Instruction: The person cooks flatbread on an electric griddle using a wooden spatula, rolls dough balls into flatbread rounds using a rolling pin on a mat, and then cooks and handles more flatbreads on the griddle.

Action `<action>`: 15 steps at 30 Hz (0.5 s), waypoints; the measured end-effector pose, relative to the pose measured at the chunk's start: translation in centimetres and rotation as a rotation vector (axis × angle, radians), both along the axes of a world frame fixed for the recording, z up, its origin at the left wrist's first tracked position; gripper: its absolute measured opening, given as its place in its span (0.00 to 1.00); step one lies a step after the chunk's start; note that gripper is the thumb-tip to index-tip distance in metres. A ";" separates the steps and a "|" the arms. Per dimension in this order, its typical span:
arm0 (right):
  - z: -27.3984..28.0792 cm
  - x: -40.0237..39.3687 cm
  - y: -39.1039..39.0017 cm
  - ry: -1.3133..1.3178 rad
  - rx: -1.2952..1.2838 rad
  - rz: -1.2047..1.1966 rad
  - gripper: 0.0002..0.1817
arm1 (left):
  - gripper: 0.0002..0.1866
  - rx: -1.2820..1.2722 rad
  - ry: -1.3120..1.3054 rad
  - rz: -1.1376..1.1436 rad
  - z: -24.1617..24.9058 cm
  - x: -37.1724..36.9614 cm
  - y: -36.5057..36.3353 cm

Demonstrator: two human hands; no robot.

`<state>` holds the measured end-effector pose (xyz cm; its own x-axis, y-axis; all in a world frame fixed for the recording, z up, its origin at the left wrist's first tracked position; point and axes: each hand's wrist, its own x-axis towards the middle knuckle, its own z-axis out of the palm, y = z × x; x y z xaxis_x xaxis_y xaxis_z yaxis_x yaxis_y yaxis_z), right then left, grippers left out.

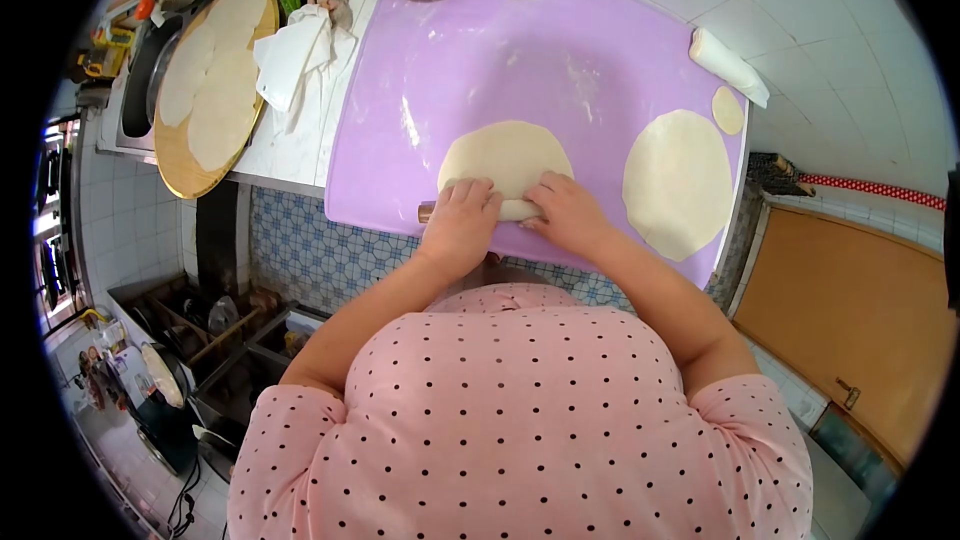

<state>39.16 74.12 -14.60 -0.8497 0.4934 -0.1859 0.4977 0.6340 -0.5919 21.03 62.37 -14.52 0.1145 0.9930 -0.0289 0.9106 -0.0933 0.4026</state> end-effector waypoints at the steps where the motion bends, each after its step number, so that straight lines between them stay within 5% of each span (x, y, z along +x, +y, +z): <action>1: -0.1 0.1 0.1 0.003 0.006 0.017 0.15 | 0.22 0.009 0.023 0.006 0.2 0.1 0.0; 5: -0.3 0.4 0.7 0.021 0.087 0.059 0.14 | 0.30 0.137 -0.156 -0.085 -0.8 1.8 -0.9; 8: -0.1 0.2 2.3 -0.172 0.058 0.054 0.17 | 0.36 -0.045 -0.107 -0.120 -1.3 2.0 0.0; 11: 0.9 0.0 1.9 0.107 0.101 -0.128 0.25 | 0.37 0.038 0.030 0.036 -1.2 1.1 3.2; 15: -1.3 -0.4 -1.1 0.112 0.258 -0.082 0.38 | 0.36 -0.036 0.088 0.039 -2.2 2.0 2.4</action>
<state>38.74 73.00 -15.89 -0.8133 0.5799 0.0472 0.4939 0.7310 -0.4708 23.00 64.72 -16.71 0.0713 0.9948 -0.0728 0.9453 -0.0441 0.3233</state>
